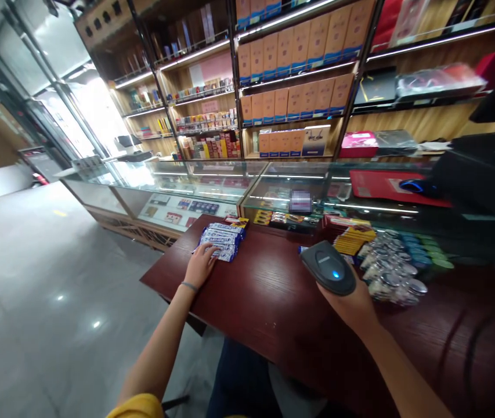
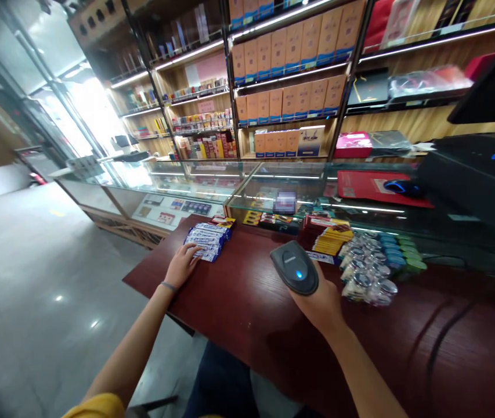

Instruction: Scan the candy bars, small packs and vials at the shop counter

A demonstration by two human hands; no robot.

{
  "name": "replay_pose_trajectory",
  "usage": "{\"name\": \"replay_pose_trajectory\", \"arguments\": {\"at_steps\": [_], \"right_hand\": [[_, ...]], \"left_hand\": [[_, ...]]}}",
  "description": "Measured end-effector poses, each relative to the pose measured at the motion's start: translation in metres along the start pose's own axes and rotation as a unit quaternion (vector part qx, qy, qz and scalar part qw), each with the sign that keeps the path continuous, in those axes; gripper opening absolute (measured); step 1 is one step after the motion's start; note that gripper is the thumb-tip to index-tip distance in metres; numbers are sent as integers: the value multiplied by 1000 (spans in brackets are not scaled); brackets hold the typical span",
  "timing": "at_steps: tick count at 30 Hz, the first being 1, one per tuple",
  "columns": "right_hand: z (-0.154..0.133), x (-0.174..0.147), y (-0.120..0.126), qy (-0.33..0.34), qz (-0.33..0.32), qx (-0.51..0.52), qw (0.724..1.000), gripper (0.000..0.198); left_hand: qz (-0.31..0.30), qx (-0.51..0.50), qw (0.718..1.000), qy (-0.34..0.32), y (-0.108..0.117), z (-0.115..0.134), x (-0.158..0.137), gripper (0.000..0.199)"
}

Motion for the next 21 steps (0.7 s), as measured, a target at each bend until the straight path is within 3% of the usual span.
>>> {"name": "replay_pose_trajectory", "arguments": {"at_steps": [7, 17, 21], "right_hand": [[-16, -13, -1, 40, -90, -45, 994, 37], [-16, -14, -2, 53, -78, -29, 995, 40], [-16, -13, -1, 48, -84, -18, 995, 40]], "left_hand": [[-38, 16, 999, 13, -15, -6, -6, 42], [-70, -14, 997, -14, -5, 1, -1, 40], [-54, -18, 998, -9, 2, 8, 0, 32]]}}
Point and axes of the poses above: each hand's wrist, its own x-axis towards the middle knuckle, its own y-axis out of the back of the hand, z = x × y, the point moved 1 cm from there along x, towards the middle knuckle, and after that the axes turned 14 degrees about z, right-handed, at the moved point
